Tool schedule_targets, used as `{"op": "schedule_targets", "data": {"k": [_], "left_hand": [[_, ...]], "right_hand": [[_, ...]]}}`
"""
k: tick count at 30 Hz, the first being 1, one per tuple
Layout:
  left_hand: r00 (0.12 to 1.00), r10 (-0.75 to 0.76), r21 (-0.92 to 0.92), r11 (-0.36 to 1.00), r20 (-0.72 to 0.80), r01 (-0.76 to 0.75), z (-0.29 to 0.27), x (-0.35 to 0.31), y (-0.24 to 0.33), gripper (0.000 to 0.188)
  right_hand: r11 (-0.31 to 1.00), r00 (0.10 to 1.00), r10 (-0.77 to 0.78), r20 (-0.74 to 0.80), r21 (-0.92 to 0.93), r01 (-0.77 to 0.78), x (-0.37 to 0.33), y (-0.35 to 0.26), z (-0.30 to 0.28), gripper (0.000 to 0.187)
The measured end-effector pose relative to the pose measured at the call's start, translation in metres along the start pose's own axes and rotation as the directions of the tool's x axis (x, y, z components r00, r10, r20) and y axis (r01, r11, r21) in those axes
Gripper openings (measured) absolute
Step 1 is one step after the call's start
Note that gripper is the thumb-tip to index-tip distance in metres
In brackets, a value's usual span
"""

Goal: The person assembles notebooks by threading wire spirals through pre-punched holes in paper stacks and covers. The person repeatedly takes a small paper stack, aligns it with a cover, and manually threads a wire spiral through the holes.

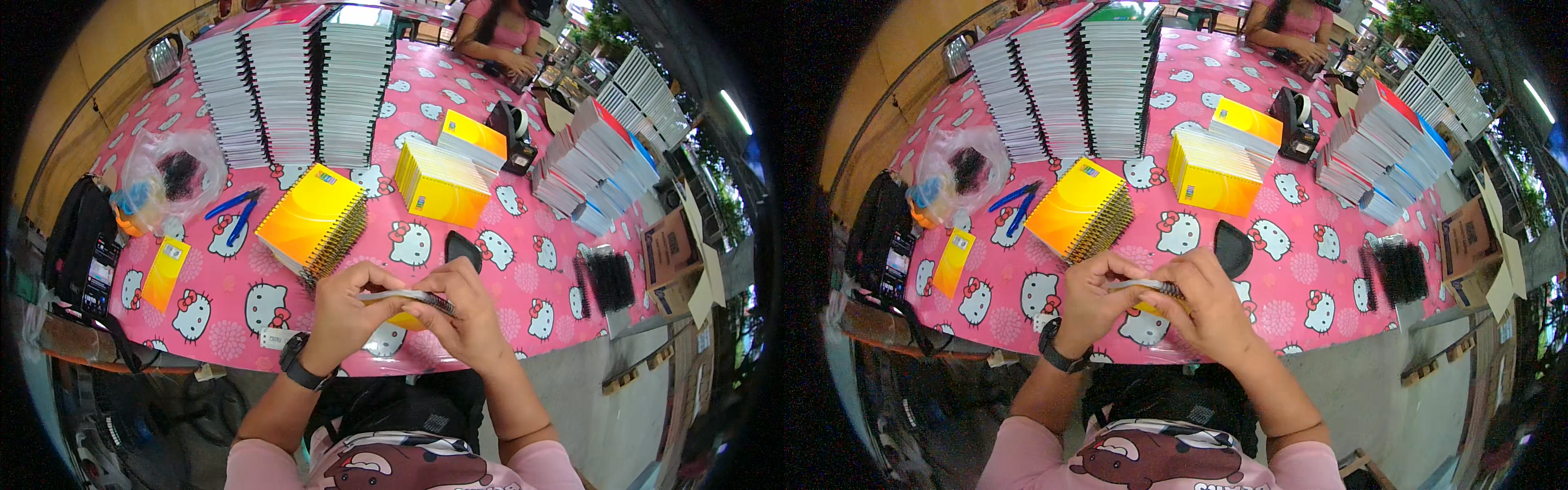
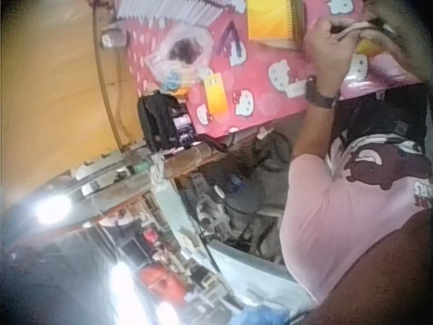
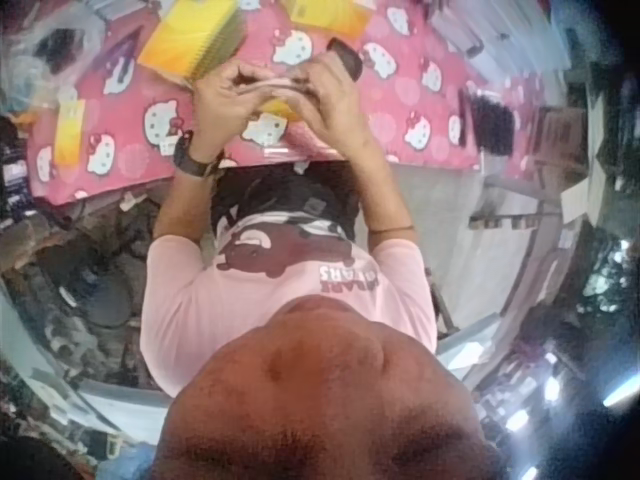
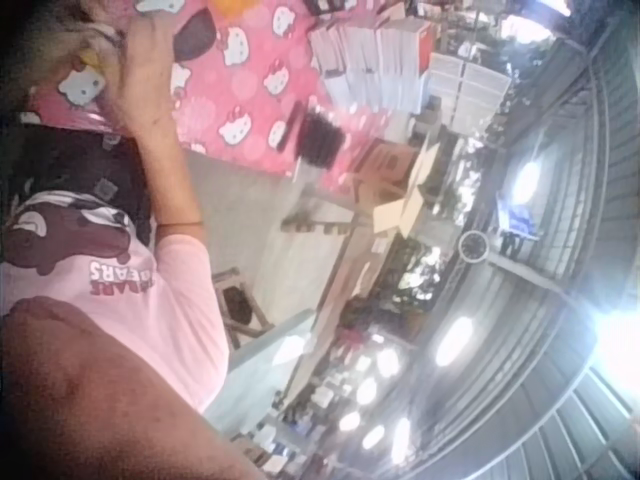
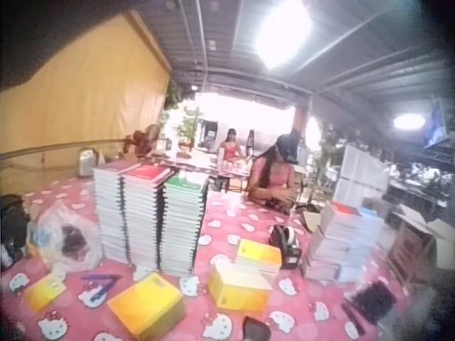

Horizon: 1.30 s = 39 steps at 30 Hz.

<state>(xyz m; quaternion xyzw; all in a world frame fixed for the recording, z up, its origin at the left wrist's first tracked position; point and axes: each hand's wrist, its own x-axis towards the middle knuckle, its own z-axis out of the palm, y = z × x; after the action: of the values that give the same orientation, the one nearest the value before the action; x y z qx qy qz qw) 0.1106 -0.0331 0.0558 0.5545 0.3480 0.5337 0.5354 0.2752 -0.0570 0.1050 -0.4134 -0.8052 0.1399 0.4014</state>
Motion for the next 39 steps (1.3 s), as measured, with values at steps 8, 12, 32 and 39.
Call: {"op": "schedule_targets", "data": {"k": [8, 12, 32, 39], "left_hand": [[0.998, 0.053, 0.032, 0.998, -0.036, -0.052, -0.01, -0.002, 0.016, 0.017], [0.888, 0.28, 0.014, 0.955, -0.365, -0.295, -0.036, 0.006, 0.012, 0.022], [0.804, 0.179, -0.053, 0.966, -0.567, -0.252, -0.095, 0.064, -0.045, 0.025], [0.821, 0.22, -0.059, 0.954, -0.527, -0.294, -0.096, 0.063, -0.055, 0.03]], "right_hand": [[1.0, 0.996, -0.009, 0.086, -0.026, 0.011, 0.016, -0.007, 0.004, 0.025], [0.968, 0.979, -0.156, -0.128, -0.218, 0.126, 0.052, -0.006, 0.01, 0.032], [0.716, 0.838, 0.451, -0.308, 0.685, -0.134, 0.11, 0.11, 0.152, 0.019], [0.833, 0.891, 0.302, -0.339, 0.548, -0.074, 0.104, 0.112, 0.141, 0.023]]}}
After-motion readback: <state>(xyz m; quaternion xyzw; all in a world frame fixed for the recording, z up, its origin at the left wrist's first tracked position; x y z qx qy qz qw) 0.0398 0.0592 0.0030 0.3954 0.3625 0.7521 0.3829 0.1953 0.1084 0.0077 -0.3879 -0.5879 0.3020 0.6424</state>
